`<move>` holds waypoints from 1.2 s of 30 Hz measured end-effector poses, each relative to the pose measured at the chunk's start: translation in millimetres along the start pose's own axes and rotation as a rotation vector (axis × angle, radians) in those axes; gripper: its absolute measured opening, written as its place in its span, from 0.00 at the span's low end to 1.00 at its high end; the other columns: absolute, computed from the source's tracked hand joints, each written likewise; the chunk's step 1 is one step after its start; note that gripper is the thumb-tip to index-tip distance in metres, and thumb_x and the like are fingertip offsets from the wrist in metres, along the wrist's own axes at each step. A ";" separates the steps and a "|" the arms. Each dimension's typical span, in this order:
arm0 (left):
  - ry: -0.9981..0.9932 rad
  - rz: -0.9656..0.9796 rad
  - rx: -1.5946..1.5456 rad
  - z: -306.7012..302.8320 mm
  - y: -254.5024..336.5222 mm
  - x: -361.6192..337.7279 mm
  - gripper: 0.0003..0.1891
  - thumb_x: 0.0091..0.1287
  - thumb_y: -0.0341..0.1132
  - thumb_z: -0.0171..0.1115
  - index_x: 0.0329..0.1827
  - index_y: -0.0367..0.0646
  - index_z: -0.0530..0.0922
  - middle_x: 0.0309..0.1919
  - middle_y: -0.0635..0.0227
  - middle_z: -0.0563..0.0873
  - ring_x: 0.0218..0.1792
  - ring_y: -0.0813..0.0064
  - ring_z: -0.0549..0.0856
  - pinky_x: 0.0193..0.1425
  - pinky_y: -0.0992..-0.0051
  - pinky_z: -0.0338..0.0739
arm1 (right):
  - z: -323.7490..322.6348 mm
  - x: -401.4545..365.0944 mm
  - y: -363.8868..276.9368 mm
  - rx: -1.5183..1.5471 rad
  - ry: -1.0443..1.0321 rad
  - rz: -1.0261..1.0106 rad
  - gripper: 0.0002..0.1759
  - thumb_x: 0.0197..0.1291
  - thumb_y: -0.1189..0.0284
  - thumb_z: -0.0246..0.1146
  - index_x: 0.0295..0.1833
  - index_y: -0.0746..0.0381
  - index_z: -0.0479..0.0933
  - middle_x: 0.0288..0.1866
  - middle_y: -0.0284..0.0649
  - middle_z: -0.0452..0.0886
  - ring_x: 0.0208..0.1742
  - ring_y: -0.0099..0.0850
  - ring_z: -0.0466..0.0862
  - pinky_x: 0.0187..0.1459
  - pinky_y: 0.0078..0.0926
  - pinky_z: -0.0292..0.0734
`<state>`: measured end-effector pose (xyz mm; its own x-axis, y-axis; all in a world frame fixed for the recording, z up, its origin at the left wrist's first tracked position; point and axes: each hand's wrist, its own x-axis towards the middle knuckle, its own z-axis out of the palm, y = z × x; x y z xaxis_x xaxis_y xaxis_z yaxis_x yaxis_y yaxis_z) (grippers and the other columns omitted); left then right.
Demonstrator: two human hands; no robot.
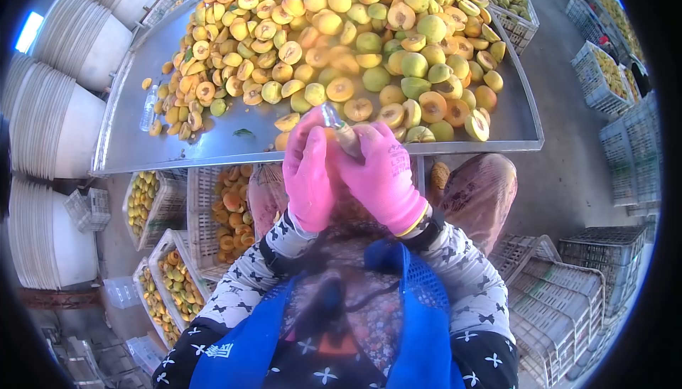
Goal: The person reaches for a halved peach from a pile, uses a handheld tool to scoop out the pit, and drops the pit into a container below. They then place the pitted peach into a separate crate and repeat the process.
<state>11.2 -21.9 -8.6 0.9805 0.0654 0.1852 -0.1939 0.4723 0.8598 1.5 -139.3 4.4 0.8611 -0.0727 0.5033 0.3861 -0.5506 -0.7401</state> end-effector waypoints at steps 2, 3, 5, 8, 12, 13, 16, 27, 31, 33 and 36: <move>0.037 -0.070 -0.087 1.6 1.5 -4.3 0.16 0.78 0.32 0.51 0.64 0.35 0.73 0.51 0.64 0.81 0.51 0.76 0.80 0.59 0.75 0.75 | -1.9 2.9 0.6 0.012 -0.030 -0.062 0.16 0.50 0.74 0.75 0.41 0.65 0.77 0.34 0.46 0.78 0.32 0.47 0.80 0.33 0.40 0.75; -0.002 -0.092 -0.099 -4.0 0.5 -2.9 0.16 0.78 0.33 0.52 0.64 0.36 0.73 0.51 0.62 0.82 0.51 0.73 0.81 0.58 0.72 0.77 | -5.8 1.3 -0.7 0.072 -0.127 -0.103 0.13 0.52 0.73 0.74 0.40 0.64 0.78 0.33 0.46 0.78 0.33 0.47 0.81 0.34 0.40 0.76; -0.073 -0.135 -0.125 -22.0 0.1 4.7 0.16 0.78 0.34 0.52 0.65 0.37 0.73 0.52 0.59 0.83 0.51 0.68 0.84 0.57 0.67 0.81 | -18.6 1.7 -8.9 0.196 -0.325 -0.189 0.10 0.54 0.70 0.71 0.39 0.62 0.80 0.32 0.47 0.78 0.34 0.48 0.82 0.36 0.41 0.77; 0.058 -0.141 -0.113 -21.8 34.8 14.1 0.19 0.79 0.38 0.50 0.67 0.37 0.71 0.52 0.57 0.82 0.53 0.61 0.84 0.59 0.61 0.82 | -38.6 -12.6 -21.7 0.192 -0.608 -0.001 0.14 0.55 0.66 0.73 0.41 0.61 0.79 0.33 0.46 0.80 0.33 0.45 0.84 0.37 0.40 0.79; 0.004 -0.139 -0.112 -19.9 34.7 10.2 0.20 0.80 0.39 0.49 0.68 0.37 0.70 0.55 0.56 0.81 0.57 0.60 0.83 0.63 0.60 0.80 | -18.2 -20.7 -3.4 -0.106 -0.263 -0.188 0.17 0.57 0.66 0.71 0.48 0.61 0.75 0.37 0.45 0.80 0.34 0.45 0.84 0.37 0.42 0.80; 0.029 -0.150 -0.126 -14.5 34.7 8.3 0.20 0.79 0.38 0.49 0.68 0.36 0.70 0.54 0.57 0.81 0.55 0.62 0.82 0.61 0.61 0.80 | -17.8 -18.8 -4.5 -0.160 -0.285 -0.164 0.17 0.58 0.65 0.70 0.48 0.60 0.74 0.37 0.45 0.79 0.35 0.45 0.84 0.37 0.42 0.80; 0.056 -0.153 -0.151 -1.8 35.4 3.9 0.20 0.79 0.36 0.49 0.67 0.33 0.70 0.50 0.59 0.80 0.51 0.65 0.81 0.58 0.64 0.79 | -16.4 -15.6 -10.0 -0.301 -0.325 -0.103 0.17 0.59 0.66 0.68 0.49 0.61 0.73 0.39 0.45 0.78 0.37 0.45 0.84 0.36 0.42 0.79; -0.038 -0.092 0.010 -20.9 21.1 4.3 0.18 0.70 0.27 0.61 0.62 0.35 0.75 0.47 0.61 0.84 0.48 0.68 0.85 0.53 0.66 0.82 | -4.9 -25.2 4.0 -0.245 -0.523 -0.079 0.16 0.61 0.62 0.65 0.45 0.61 0.71 0.35 0.48 0.79 0.34 0.48 0.84 0.35 0.44 0.78; 0.000 -0.088 0.019 -12.3 32.3 6.8 0.15 0.74 0.33 0.59 0.58 0.34 0.77 0.43 0.60 0.85 0.42 0.68 0.86 0.49 0.67 0.83 | 0.3 -28.8 -12.5 0.036 -0.443 -0.003 0.13 0.60 0.66 0.66 0.41 0.63 0.72 0.29 0.50 0.80 0.34 0.51 0.84 0.34 0.44 0.77; 0.013 -0.115 -0.039 -11.9 35.5 10.9 0.15 0.76 0.38 0.57 0.55 0.33 0.79 0.41 0.58 0.86 0.38 0.68 0.86 0.47 0.67 0.84 | -0.3 -26.0 -19.1 0.151 -0.431 0.023 0.13 0.60 0.68 0.67 0.39 0.64 0.72 0.28 0.50 0.80 0.31 0.50 0.84 0.32 0.43 0.77; 0.029 -0.136 0.028 -11.9 34.8 13.4 0.18 0.78 0.42 0.55 0.49 0.32 0.80 0.37 0.58 0.85 0.36 0.70 0.84 0.42 0.72 0.81 | -6.0 -14.8 -27.9 0.569 -0.770 0.752 0.14 0.62 0.67 0.67 0.38 0.65 0.72 0.26 0.46 0.79 0.24 0.41 0.84 0.27 0.37 0.77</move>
<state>18.0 5.9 18.1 0.9982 0.0281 0.0524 -0.0595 0.4534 0.8893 -24.0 -127.8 20.3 0.8291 0.4019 -0.3887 -0.3703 -0.1261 -0.9203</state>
